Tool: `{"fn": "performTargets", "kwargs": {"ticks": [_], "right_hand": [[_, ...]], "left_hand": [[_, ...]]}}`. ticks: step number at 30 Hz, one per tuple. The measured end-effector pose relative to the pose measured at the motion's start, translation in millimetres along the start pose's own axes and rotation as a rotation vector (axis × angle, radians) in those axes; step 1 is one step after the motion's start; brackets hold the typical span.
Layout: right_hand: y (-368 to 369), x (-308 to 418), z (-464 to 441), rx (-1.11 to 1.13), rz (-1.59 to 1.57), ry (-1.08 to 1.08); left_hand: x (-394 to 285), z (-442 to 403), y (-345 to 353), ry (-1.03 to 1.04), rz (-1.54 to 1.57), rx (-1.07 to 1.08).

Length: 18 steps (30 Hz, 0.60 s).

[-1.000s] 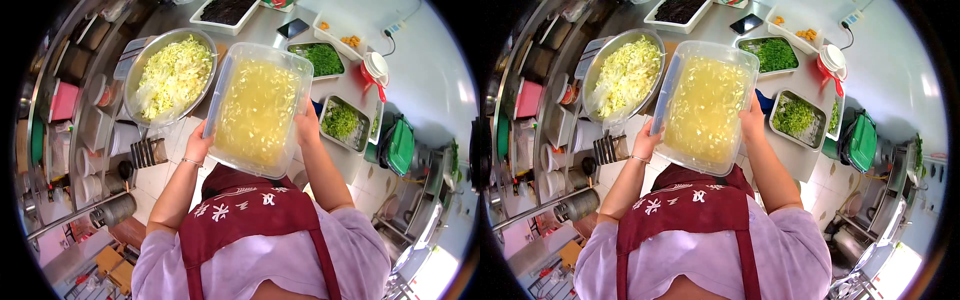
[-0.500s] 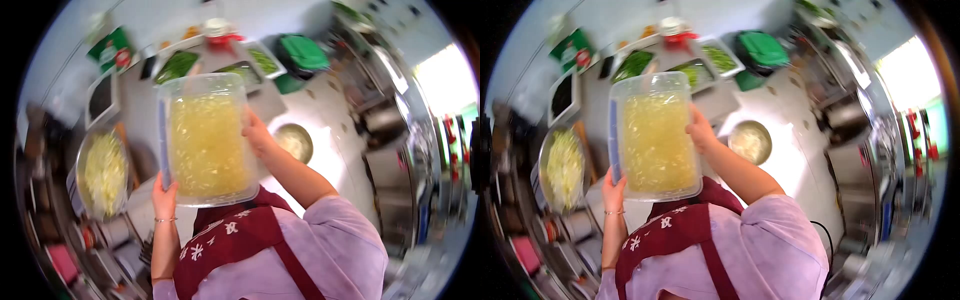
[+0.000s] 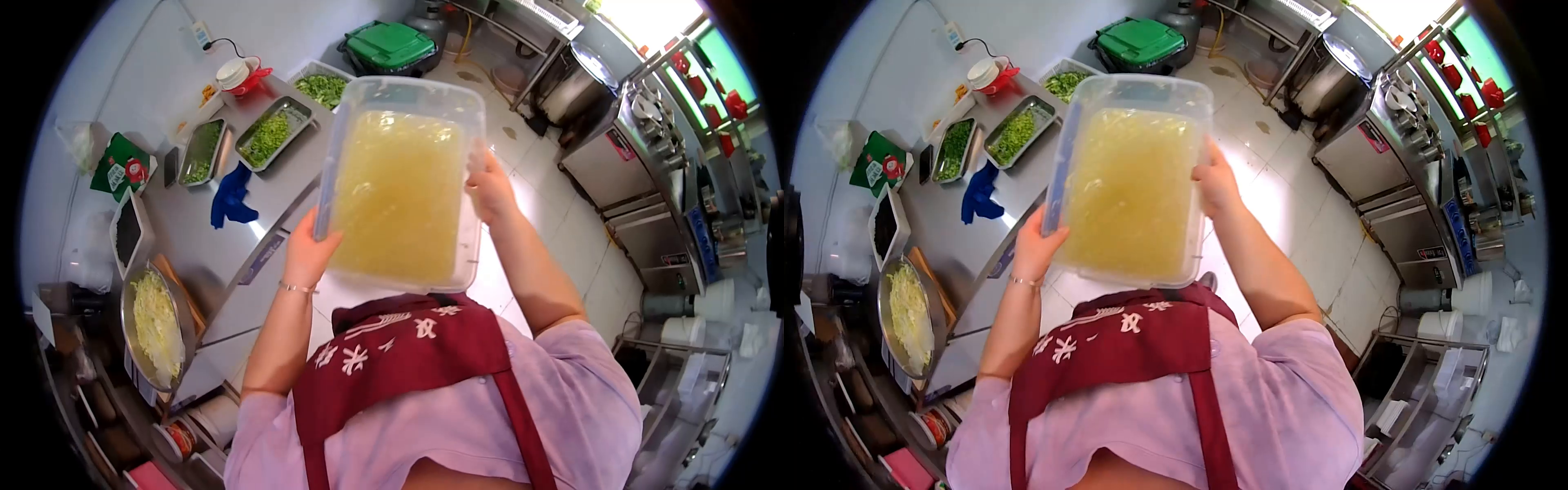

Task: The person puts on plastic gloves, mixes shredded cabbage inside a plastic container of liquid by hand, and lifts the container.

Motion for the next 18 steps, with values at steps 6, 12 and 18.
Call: {"fn": "performTargets", "kwargs": {"ticks": [6, 12, 18], "right_hand": [[-157.2, 53.9, -1.5, -0.074, -0.052, -0.033], [-304.9, 115.1, -21.1, -0.116, -0.148, -0.158], [-406.7, 190.1, -56.9, -0.036, -0.161, -0.275]], "left_hand": [[-24.9, -48.3, 166.0, 0.067, -0.093, 0.171], [-55.6, -101.7, 318.7, 0.097, -0.188, 0.227], [-54.2, -190.3, 438.7, 0.145, -0.214, 0.315]]}}
Point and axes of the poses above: each hand's wrist, its own z-axis away from the middle knuckle, its own y-axis out of the palm, x = y × z, the point moved 8 cm from there along -z, towards the middle knuckle, and after that the axes turned 15 degrees about y, right-handed, at the moved point
